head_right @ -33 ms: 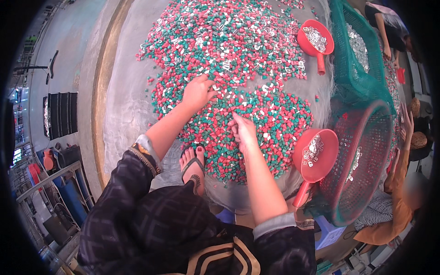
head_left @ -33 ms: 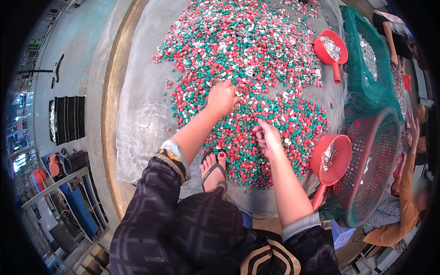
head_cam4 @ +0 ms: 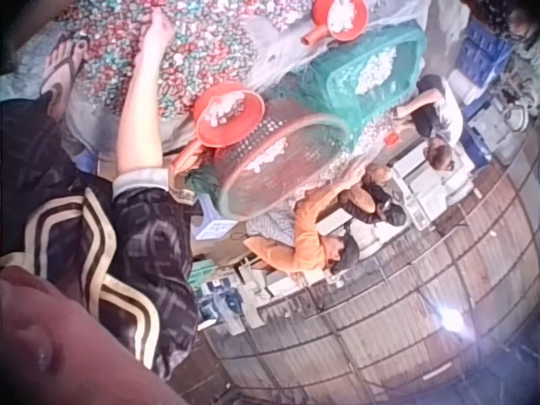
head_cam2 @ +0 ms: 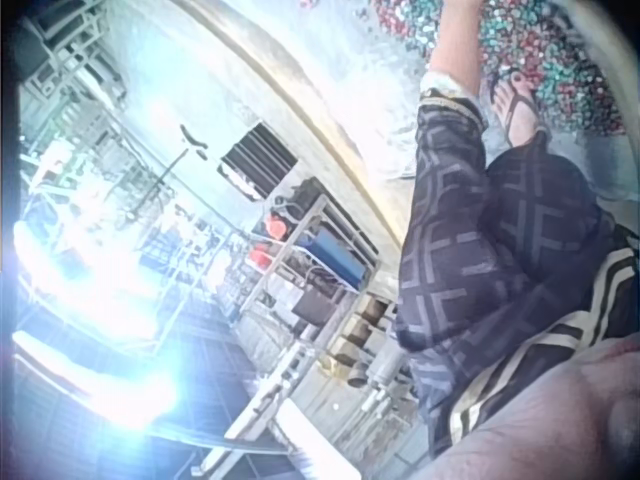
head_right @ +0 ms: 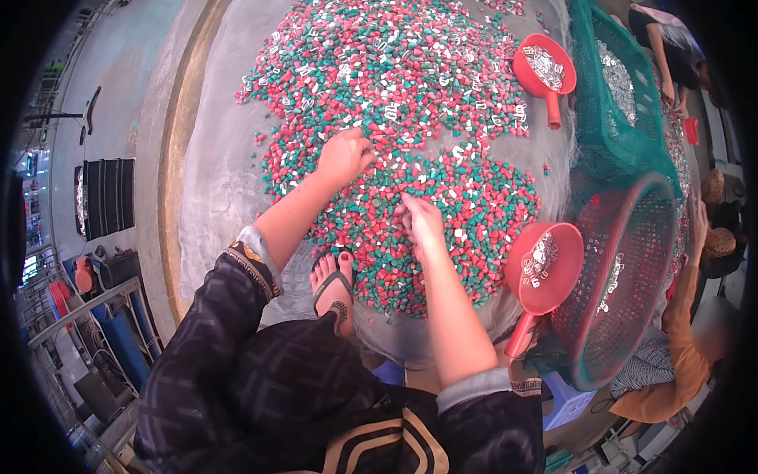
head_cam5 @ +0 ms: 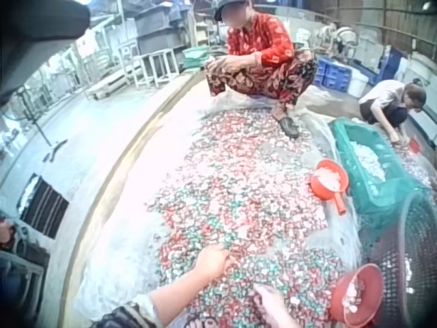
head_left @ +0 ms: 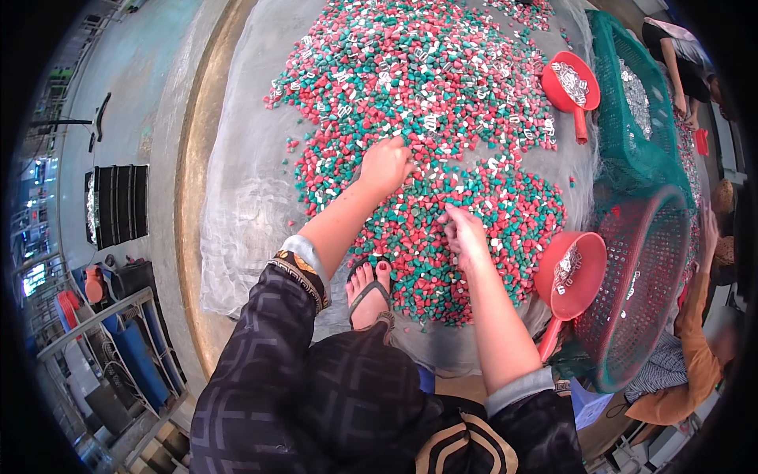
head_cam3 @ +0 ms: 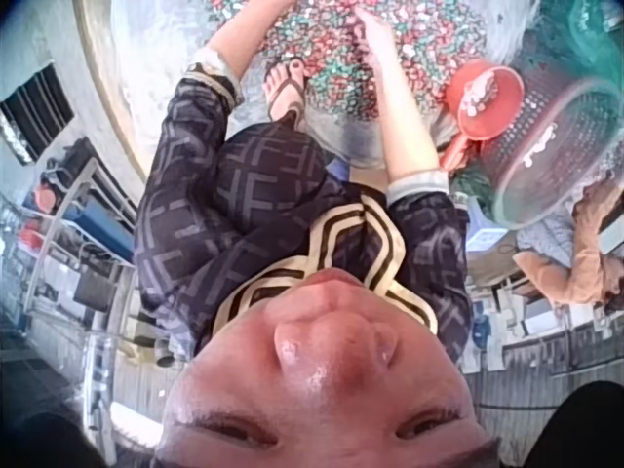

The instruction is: The person picks up small colored plastic pieces from a large pile on a plastic sheet on the floor and sorts them into smaller containers by hand.

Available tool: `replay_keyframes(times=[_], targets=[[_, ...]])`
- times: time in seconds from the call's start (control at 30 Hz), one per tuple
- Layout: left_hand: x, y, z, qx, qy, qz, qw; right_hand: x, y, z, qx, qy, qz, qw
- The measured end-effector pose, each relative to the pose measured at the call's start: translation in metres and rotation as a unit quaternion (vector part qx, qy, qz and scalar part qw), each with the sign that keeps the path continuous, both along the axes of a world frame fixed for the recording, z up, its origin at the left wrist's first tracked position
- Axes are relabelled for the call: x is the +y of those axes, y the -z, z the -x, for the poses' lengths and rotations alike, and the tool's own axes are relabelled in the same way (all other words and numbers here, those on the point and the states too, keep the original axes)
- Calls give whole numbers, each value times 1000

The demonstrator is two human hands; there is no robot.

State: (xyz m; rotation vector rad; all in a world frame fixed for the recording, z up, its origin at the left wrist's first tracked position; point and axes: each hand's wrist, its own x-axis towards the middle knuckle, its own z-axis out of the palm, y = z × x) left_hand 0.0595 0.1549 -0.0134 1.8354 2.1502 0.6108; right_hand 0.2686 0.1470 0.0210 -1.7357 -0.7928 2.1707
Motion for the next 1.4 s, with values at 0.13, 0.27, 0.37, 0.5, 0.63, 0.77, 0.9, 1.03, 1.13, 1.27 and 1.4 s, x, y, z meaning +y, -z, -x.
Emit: replay_keyframes(times=[0.13,0.27,0.37,0.5,0.63,0.77,0.9,1.03,1.13,1.27,1.4], targets=[[8,1,19,-256,-92,31,962,6,26,-10,-135,-97,-220,961],[-17,-23,51,-705,-147,8,694,15,1,21,-289,-275,-345,850],[-32,-22,64,-591,-151,41,791,15,15,42,-291,-326,-458,774],[-48,-16,52,-121,-77,136,980,17,29,60,-306,-372,-472,739],[-52,-3,47,-3,-44,105,993,16,28,68,-327,-361,-431,760],[-44,-8,65,-391,-109,154,901,18,28,63,-323,-318,-357,817],[-52,-21,77,-665,-166,120,719,17,41,59,-308,-281,-347,840],[-45,-23,68,-541,-129,181,811,28,49,54,-15,-74,-129,989],[-39,-34,48,-491,-112,187,843,36,43,45,261,29,105,959],[-28,-43,31,-471,-41,195,859,32,16,48,296,81,160,938],[-22,-39,19,-392,103,169,898,30,20,48,280,87,143,945]])
